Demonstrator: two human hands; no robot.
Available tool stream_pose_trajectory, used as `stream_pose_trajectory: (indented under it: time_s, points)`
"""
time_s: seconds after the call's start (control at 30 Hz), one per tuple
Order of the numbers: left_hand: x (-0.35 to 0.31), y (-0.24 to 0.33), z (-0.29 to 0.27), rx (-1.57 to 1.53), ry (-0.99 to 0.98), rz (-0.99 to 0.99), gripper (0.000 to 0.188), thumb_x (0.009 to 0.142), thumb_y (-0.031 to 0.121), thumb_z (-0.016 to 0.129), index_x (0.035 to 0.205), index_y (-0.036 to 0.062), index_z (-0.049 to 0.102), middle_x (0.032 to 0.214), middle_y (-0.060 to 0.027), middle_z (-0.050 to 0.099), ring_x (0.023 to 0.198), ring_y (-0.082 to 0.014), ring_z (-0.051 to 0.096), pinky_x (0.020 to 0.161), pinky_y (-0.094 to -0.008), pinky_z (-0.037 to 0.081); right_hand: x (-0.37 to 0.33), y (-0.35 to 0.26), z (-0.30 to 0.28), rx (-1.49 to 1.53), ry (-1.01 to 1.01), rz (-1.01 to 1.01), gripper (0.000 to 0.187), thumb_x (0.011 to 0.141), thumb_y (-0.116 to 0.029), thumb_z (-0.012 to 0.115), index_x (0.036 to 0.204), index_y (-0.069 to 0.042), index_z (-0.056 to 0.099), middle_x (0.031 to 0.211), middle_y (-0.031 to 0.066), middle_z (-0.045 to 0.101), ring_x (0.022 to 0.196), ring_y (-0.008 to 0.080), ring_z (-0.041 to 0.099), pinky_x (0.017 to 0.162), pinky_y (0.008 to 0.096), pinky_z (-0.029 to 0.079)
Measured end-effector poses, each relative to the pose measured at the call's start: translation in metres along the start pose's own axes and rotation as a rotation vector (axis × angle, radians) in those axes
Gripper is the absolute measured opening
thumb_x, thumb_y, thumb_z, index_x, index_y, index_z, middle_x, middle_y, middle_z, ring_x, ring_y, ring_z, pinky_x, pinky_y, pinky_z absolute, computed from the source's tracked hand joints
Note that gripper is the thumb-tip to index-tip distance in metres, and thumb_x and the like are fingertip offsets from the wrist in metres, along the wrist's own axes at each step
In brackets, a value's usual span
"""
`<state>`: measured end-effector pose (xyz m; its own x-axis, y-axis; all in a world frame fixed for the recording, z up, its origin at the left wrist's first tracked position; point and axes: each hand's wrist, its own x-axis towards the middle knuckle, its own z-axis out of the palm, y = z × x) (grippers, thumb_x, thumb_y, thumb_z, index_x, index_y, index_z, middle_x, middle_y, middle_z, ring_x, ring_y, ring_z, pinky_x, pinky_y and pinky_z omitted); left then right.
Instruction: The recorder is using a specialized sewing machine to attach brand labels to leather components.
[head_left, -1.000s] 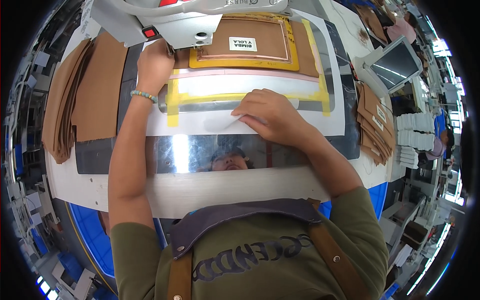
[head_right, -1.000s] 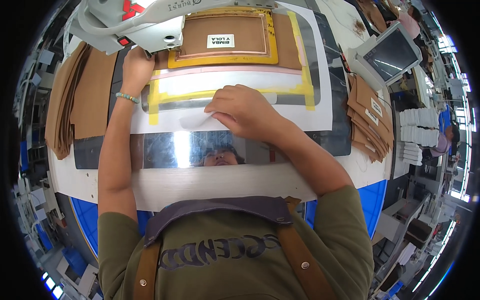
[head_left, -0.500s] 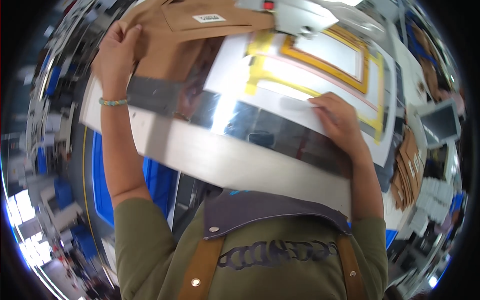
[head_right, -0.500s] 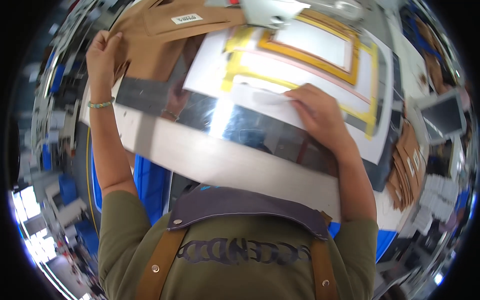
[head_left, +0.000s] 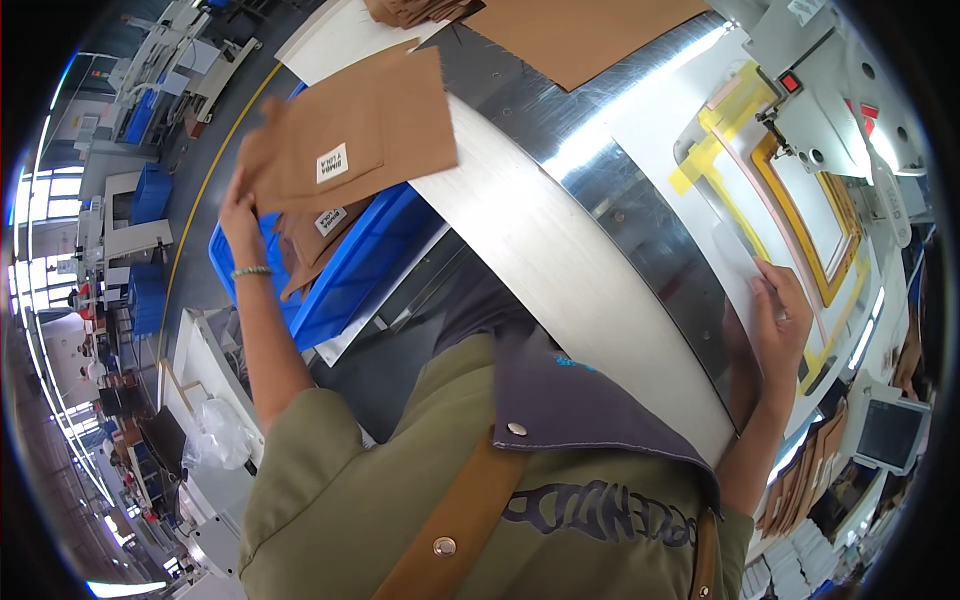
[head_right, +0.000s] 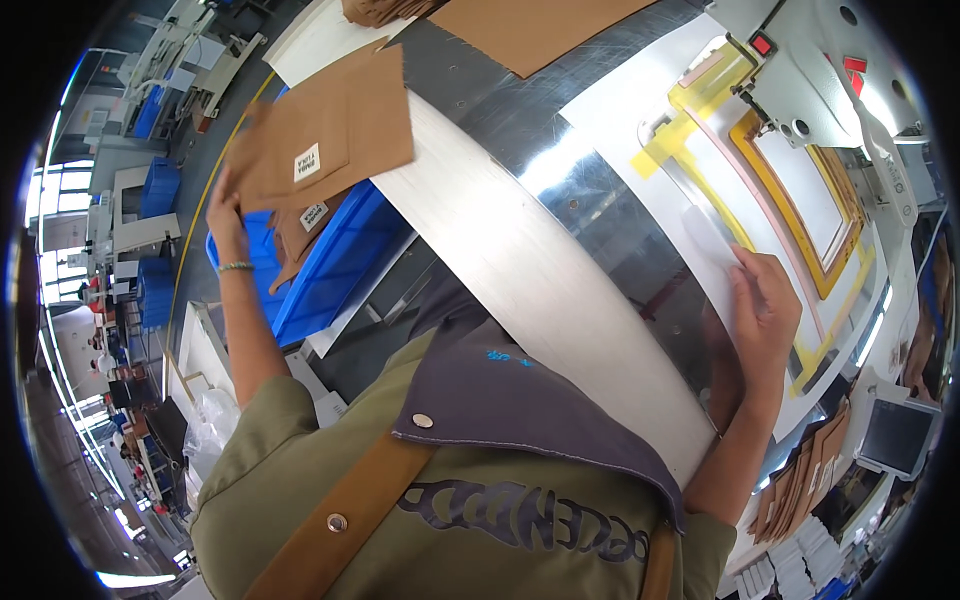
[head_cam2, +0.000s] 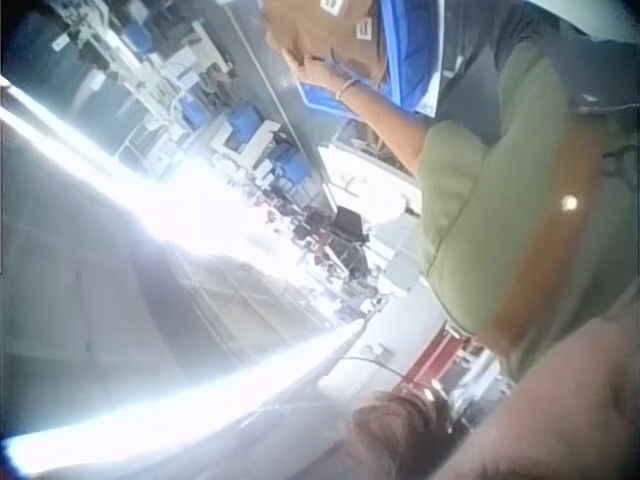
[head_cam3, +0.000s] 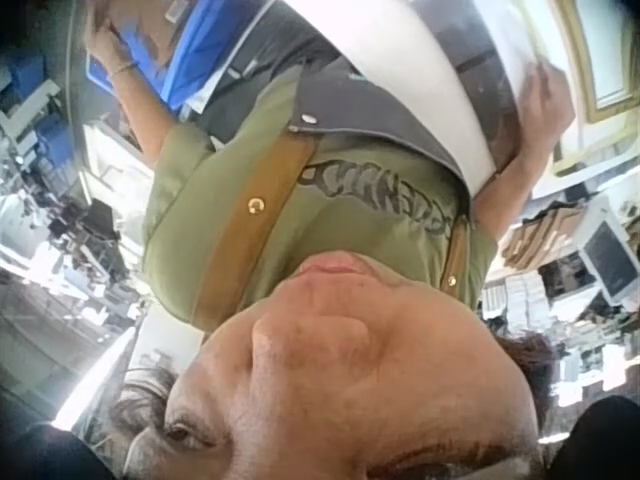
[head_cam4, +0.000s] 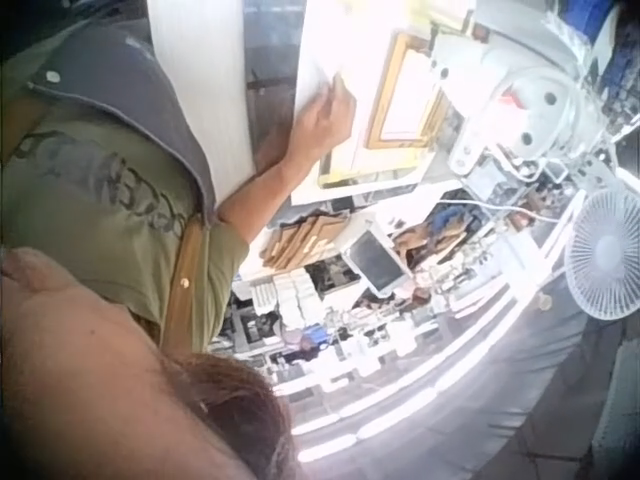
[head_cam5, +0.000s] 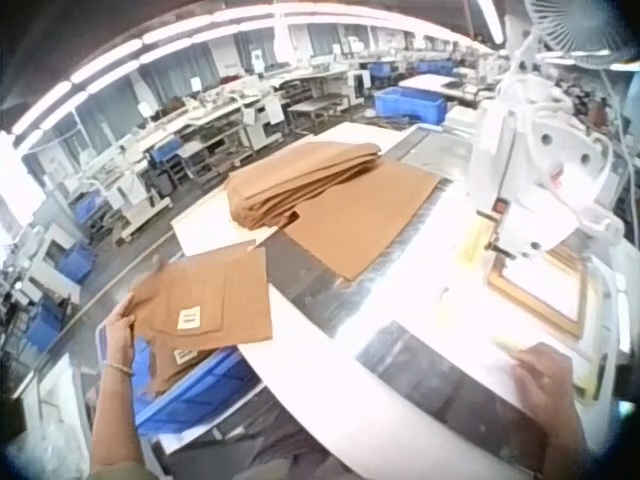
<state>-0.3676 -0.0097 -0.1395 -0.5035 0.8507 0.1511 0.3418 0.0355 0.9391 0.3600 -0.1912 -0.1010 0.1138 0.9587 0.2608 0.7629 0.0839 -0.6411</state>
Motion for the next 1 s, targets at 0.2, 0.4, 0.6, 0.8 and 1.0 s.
stream_pose_trajectory:
  time_s: [0.2,0.4,0.6,0.8,1.0]
  points:
    - [-0.061,-0.127,-0.059,0.200,0.108,-0.204,0.064,0.091,-0.016,0.047,0.148,0.0057,0.065,0.144,-0.0118,0.068,0.127,-0.0215,0.067,0.107,-0.0303,0.051,-0.001,-0.001,0.000,0.012,-0.029,0.006,0.025,0.098,-0.002,0.067,0.121,0.003,0.074,0.106,0.0142,0.073,0.099,0.0219,0.069,0.093,0.0300,0.051]
    - [-0.063,-0.168,-0.117,1.281,-0.304,-0.205,0.049,0.093,0.007,0.055,0.140,0.0015,0.068,0.138,-0.0238,0.070,0.124,-0.0393,0.069,0.110,-0.0460,0.052,-0.001,0.002,-0.002,0.018,-0.036,0.002,0.024,0.099,-0.003,0.067,0.121,0.003,0.073,0.107,0.0133,0.072,0.099,0.0210,0.068,0.093,0.0295,0.050]
    - [-0.045,-0.128,-0.036,1.211,-0.288,-0.181,0.069,0.100,0.047,0.060,0.148,-0.0028,0.057,0.145,-0.0320,0.062,0.134,-0.0502,0.058,0.115,-0.0490,0.047,-0.002,0.002,0.001,0.015,-0.046,0.019,0.024,0.099,-0.003,0.067,0.121,0.003,0.074,0.106,0.0129,0.072,0.098,0.0212,0.068,0.093,0.0297,0.051]
    - [-0.058,-0.117,-0.001,1.126,-0.639,-0.463,0.097,0.101,0.066,0.057,0.163,-0.0059,0.034,0.142,-0.0359,0.061,0.133,-0.0470,0.059,0.114,-0.0447,0.048,0.000,0.003,-0.001,0.041,-0.039,0.017,0.024,0.099,-0.003,0.067,0.121,0.002,0.074,0.105,0.0138,0.072,0.097,0.0222,0.068,0.090,0.0307,0.051]
    - [-0.021,-0.088,-0.001,1.382,-0.839,-0.475,0.083,0.098,0.060,0.064,0.154,-0.0006,0.052,0.139,-0.0288,0.067,0.120,-0.0413,0.070,0.104,-0.0460,0.053,0.006,0.003,-0.001,0.035,-0.052,-0.001,0.024,0.097,-0.002,0.067,0.120,0.001,0.075,0.104,0.0151,0.073,0.094,0.0240,0.069,0.087,0.0317,0.052]
